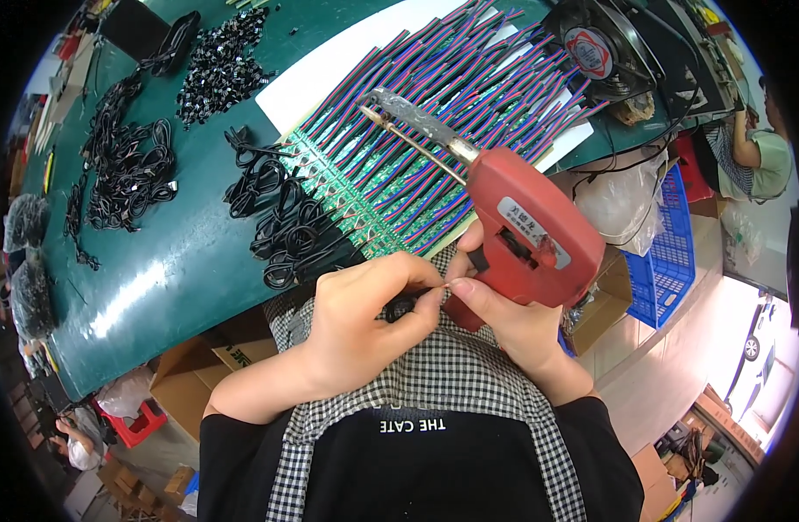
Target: The person solders wires onto a PCB panel of LED strips using a soldering iron.
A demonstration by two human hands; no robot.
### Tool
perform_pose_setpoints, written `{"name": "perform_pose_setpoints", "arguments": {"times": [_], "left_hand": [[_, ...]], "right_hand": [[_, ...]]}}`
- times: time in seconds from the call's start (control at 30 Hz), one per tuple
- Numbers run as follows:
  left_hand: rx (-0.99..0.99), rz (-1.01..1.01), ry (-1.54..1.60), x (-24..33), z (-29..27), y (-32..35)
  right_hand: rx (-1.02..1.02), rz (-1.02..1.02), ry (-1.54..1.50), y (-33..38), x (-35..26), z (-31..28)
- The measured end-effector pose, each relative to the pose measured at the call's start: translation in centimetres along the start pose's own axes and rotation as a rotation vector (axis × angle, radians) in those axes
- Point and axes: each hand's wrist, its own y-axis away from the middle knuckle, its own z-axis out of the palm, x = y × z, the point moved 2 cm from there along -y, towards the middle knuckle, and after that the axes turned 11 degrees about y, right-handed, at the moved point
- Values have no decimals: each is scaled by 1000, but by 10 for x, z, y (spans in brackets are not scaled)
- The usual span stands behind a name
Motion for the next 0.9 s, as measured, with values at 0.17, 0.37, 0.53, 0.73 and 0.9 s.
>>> {"name": "perform_pose_setpoints", "arguments": {"times": [0.17, 0.37, 0.53, 0.73, 0.9], "left_hand": [[108, -121, 110, 5, -6, 7], [301, -44, -384, 5, -24, 5], [325, 36, -587, -9, -18, 1], [331, 4, -698, -13, -12, -1], [317, 90, -794, -16, -13, -3]], "right_hand": [[61, -3, -35, 1, 6, -6], [112, -30, -64, 27, 7, -34], [61, 128, -2, 59, 14, -50], [56, 134, 481, 81, 30, -68], [-5, 76, 423, 98, 50, -86]]}}
